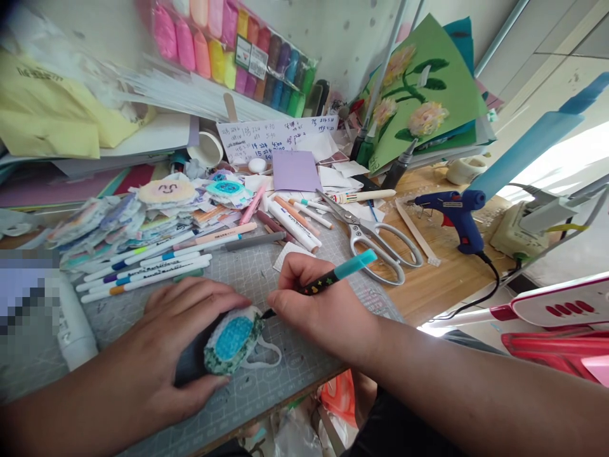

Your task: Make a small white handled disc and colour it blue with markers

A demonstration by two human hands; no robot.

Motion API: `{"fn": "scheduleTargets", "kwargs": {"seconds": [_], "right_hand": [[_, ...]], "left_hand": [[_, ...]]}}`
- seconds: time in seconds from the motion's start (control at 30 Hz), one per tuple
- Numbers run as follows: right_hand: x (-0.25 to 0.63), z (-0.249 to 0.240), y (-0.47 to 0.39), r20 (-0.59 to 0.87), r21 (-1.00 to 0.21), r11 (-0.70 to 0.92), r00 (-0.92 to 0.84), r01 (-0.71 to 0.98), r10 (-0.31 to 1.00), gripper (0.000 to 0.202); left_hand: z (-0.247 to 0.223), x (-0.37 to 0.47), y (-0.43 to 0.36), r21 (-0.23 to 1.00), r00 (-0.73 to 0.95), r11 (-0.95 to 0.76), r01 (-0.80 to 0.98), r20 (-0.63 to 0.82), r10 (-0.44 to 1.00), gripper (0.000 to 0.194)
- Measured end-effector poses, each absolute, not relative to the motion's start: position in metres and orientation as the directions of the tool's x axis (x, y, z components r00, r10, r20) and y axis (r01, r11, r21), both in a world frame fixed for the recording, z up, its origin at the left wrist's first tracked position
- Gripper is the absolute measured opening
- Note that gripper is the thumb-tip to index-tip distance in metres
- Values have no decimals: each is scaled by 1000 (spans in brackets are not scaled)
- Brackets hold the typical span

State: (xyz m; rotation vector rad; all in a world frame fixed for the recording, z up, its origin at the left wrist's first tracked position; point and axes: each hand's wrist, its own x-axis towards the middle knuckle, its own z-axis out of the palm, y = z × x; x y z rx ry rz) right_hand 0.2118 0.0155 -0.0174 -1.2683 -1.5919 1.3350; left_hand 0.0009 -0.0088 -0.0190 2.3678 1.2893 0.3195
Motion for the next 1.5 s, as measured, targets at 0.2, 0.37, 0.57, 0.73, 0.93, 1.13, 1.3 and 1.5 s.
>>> {"fn": "scheduleTargets", "kwargs": {"seconds": [0.2,0.37,0.57,0.73,0.93,1.13,1.3,1.5], "right_hand": [[213,-18,15,-96,-967,-24,-276,253,956,18],[212,-19,16,-114,-966,-42,-275,255,955,18],[212,-14,16,-163,-965,-96,-269,243,949,18],[214,-14,16,-249,-967,-222,-306,121,919,19],[214,-18,12,-88,-996,-78,-315,42,945,18],[212,-10,6,-84,-994,-51,-368,99,926,19],[209,-7,0,-120,-984,-54,-402,172,907,16],[206,-8,-2,-115,-978,-26,-426,208,897,15]], "left_hand": [[-19,1,-8,472,543,-478,741,0,840,55],[-18,1,-9,467,537,-473,747,-6,843,55],[-16,2,-10,464,529,-458,759,-29,848,54],[-17,-4,-6,481,570,-489,728,-28,821,62],[-17,-12,-9,498,602,-524,691,3,798,86],[-13,-4,-18,471,512,-473,745,50,857,63],[-14,0,-16,411,512,-483,773,45,858,46],[-16,0,-16,397,527,-511,762,77,846,41]]}}
